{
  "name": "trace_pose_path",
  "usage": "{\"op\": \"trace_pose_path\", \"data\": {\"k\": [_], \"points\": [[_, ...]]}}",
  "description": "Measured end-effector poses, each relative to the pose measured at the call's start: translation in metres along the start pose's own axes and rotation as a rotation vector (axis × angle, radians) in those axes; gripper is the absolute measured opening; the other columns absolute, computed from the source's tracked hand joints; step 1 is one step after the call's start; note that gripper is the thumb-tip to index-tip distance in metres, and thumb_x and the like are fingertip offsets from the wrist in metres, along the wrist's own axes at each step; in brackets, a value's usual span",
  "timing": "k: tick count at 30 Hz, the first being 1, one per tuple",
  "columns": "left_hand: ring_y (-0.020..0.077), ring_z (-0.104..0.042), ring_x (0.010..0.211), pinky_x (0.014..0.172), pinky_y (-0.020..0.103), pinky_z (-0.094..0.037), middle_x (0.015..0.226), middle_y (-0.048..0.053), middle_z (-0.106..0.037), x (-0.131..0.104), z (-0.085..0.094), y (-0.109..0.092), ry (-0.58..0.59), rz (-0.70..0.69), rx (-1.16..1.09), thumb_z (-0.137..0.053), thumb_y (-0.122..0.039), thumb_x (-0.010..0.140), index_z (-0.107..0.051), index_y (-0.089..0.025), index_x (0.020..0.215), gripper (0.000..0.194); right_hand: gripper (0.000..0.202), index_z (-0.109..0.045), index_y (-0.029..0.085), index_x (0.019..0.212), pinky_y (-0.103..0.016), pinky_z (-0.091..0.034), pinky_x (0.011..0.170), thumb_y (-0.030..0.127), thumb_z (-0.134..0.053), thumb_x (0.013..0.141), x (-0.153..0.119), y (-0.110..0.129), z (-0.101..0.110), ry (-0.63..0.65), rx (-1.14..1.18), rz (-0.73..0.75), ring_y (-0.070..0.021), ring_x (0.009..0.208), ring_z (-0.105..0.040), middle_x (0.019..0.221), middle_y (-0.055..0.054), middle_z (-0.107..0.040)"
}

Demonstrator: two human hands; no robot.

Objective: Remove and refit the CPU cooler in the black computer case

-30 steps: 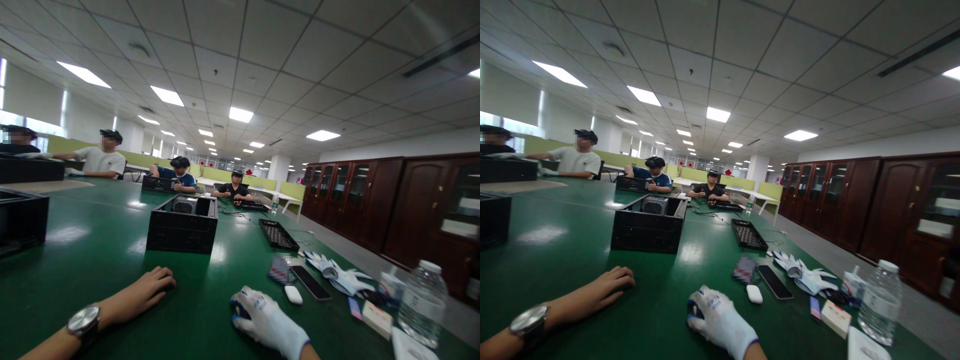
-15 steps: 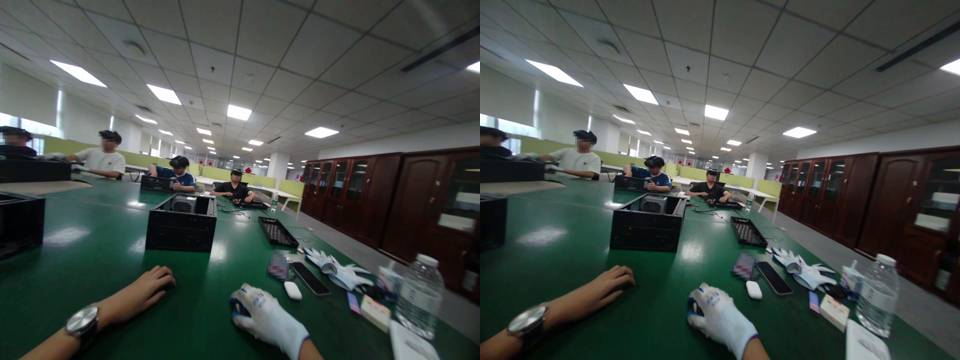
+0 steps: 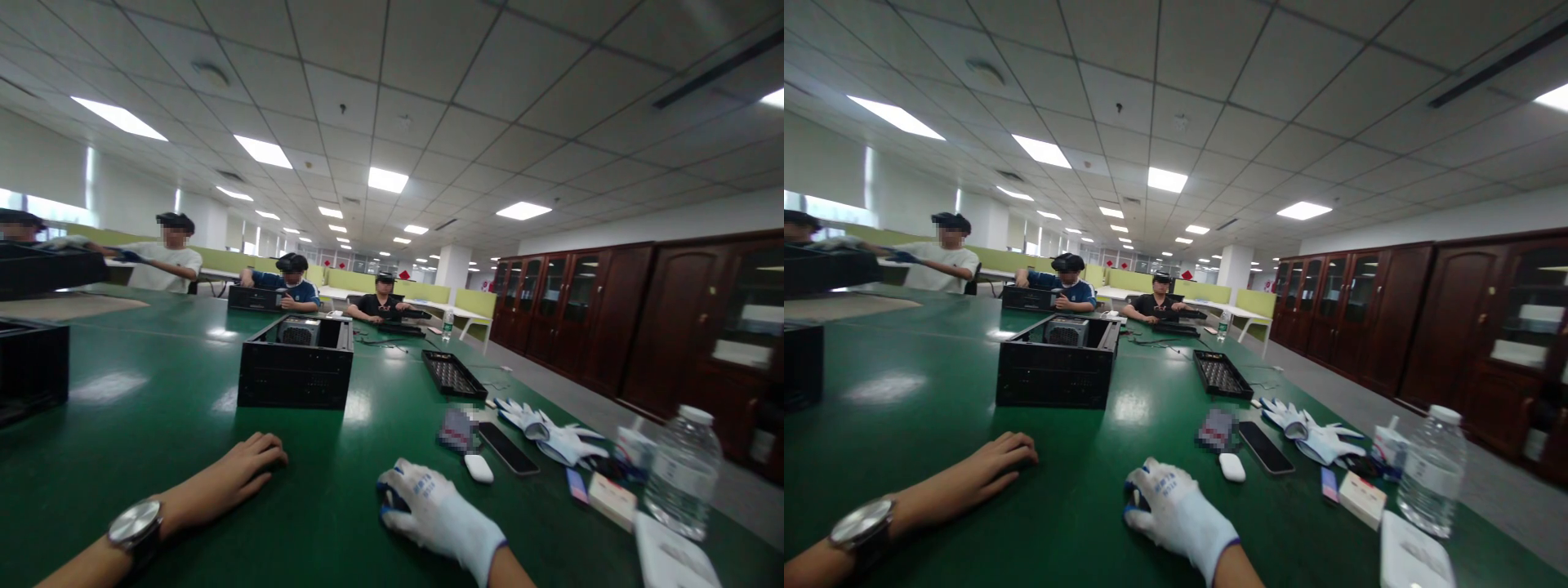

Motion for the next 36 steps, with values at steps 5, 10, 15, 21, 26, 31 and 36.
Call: {"op": "trace_pose_path", "data": {"k": [5,10,15,21,26,31,36], "points": [[0.031,-0.055,0.139,0.123,0.053,-0.04,0.148,0.006,-0.058,0.0011,-0.0026,0.0031,0.014,-0.003,0.017,-0.046,-0.025,0.104,-0.063,-0.035,0.137,0.038,0.058,-0.062,0.032,0.145,-0.049,-0.041,0.116,0.054,-0.063,0.092,0.0017,-0.0025,-0.0019,-0.013,-0.018,0.011,-0.0382,0.141,-0.052,0.153,-0.012,-0.056],[0.0307,-0.054,0.138,0.124,0.053,-0.038,0.147,0.008,-0.058,0.0032,-0.0014,-0.0013,0.024,-0.008,0.037,-0.044,-0.022,0.104,-0.063,-0.032,0.136,0.038,0.055,-0.065,0.03,0.142,-0.048,-0.046,0.113,0.053,-0.064,0.092,0.0041,-0.0035,-0.0053,-0.049,-0.038,0.055,-0.0367,0.132,-0.059,0.143,-0.012,-0.062],[0.0315,-0.056,0.136,0.121,0.052,-0.042,0.145,0.008,-0.06,0.0037,-0.0013,0.0002,-0.001,-0.021,0.009,-0.047,-0.023,0.103,-0.065,-0.032,0.135,0.037,0.055,-0.065,0.031,0.142,-0.049,-0.046,0.113,0.054,-0.064,0.092,0.0048,-0.004,-0.0054,-0.048,-0.04,0.056,-0.0371,0.133,-0.059,0.143,-0.012,-0.062],[0.0324,-0.051,0.142,0.124,0.055,-0.037,0.151,0.007,-0.055,0.003,-0.0038,0.0033,0.039,0.013,0.007,-0.045,-0.025,0.104,-0.061,-0.035,0.139,0.04,0.056,-0.064,0.031,0.143,-0.051,-0.045,0.113,0.054,-0.064,0.092,0.0014,-0.0013,-0.0003,-0.023,-0.009,0.038,-0.0384,0.135,-0.057,0.146,-0.013,-0.06],[0.0333,-0.053,0.14,0.123,0.056,-0.038,0.15,0.008,-0.056,0.0032,-0.0019,-0.0003,0.031,0.002,0.002,-0.045,-0.025,0.103,-0.063,-0.033,0.138,0.039,0.055,-0.063,0.032,0.144,-0.049,-0.042,0.116,0.052,-0.064,0.092,0.0011,-0.001,-0.0005,-0.021,-0.004,0.02,-0.0372,0.139,-0.054,0.15,-0.011,-0.058],[0.0328,-0.055,0.137,0.121,0.054,-0.04,0.148,0.008,-0.057,0.0029,-0.0004,-0.0031,0.017,-0.004,-0.002,-0.047,-0.026,0.103,-0.063,-0.032,0.136,0.037,0.055,-0.063,0.032,0.143,-0.047,-0.042,0.117,0.053,-0.065,0.092,0.0033,-0.002,-0.0024,-0.015,-0.011,0.01,-0.0364,0.139,-0.054,0.151,-0.011,-0.058],[0.0316,-0.056,0.136,0.12,0.051,-0.042,0.147,0.007,-0.059,0.0031,-0.0001,-0.0022,0.007,-0.008,0.007,-0.047,-0.026,0.103,-0.064,-0.033,0.135,0.036,0.046,-0.066,0.032,0.139,-0.044,-0.045,0.113,0.044,-0.063,0.095,0.0056,-0.0006,-0.0026,-0.009,-0.022,0.003,-0.0339,0.134,-0.059,0.147,-0.009,-0.06]]}}
Point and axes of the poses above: each hand's wrist, its own x-axis towards the middle knuckle, its own z-axis out of the back of the hand, y = z × x, the point moved 5 cm from there along x, towards the middle knuckle
